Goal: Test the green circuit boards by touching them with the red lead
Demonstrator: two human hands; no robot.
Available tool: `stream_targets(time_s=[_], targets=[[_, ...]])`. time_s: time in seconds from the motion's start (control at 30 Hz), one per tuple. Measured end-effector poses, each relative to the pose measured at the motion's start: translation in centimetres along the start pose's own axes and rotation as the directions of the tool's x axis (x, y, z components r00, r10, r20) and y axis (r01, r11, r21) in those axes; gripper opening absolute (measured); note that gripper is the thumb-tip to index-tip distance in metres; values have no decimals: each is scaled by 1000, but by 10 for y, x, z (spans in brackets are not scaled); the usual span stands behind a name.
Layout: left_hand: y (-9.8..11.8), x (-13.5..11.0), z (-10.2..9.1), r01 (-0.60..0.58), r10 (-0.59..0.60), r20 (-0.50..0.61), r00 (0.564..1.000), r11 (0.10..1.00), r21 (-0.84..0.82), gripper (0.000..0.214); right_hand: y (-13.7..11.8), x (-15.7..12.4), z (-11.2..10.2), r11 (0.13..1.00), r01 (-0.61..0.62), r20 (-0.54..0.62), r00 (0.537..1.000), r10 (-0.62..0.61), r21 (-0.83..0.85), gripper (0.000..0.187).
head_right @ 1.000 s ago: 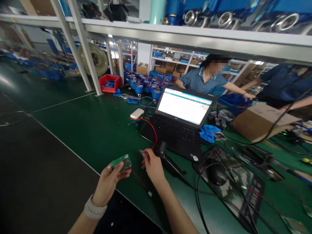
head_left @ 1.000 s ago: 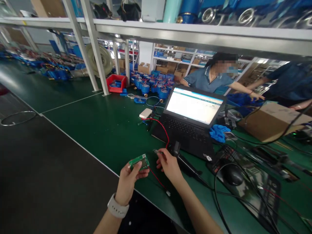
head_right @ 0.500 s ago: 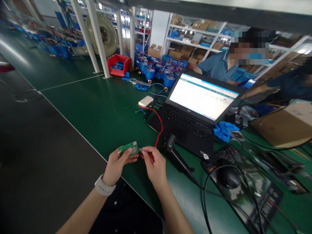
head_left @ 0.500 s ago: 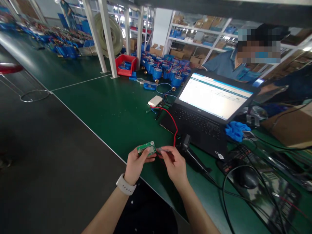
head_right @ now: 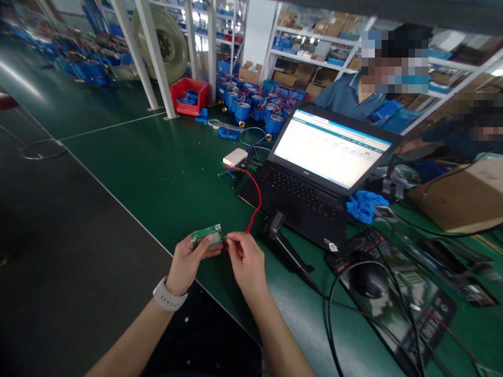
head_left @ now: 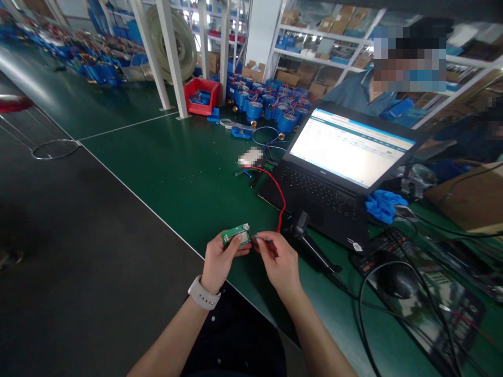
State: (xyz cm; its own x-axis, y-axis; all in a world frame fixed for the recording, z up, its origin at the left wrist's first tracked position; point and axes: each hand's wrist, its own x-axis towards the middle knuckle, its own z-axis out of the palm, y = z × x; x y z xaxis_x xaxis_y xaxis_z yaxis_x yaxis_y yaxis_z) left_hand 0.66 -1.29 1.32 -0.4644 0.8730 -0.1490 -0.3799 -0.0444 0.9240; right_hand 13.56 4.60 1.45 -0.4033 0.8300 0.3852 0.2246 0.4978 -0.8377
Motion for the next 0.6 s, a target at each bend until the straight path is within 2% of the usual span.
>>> stream_targets(time_s=[0.27,0.6], targets=[[-4,-3,1,-58,59,-16,998,997,46,28,-5,1,2,980,126,0,992,-127,-156,13],[-10,-7,-2,-114,117,-12,993,983,142,26,-8,2,4,968,127,22,992,-126,-214,14]])
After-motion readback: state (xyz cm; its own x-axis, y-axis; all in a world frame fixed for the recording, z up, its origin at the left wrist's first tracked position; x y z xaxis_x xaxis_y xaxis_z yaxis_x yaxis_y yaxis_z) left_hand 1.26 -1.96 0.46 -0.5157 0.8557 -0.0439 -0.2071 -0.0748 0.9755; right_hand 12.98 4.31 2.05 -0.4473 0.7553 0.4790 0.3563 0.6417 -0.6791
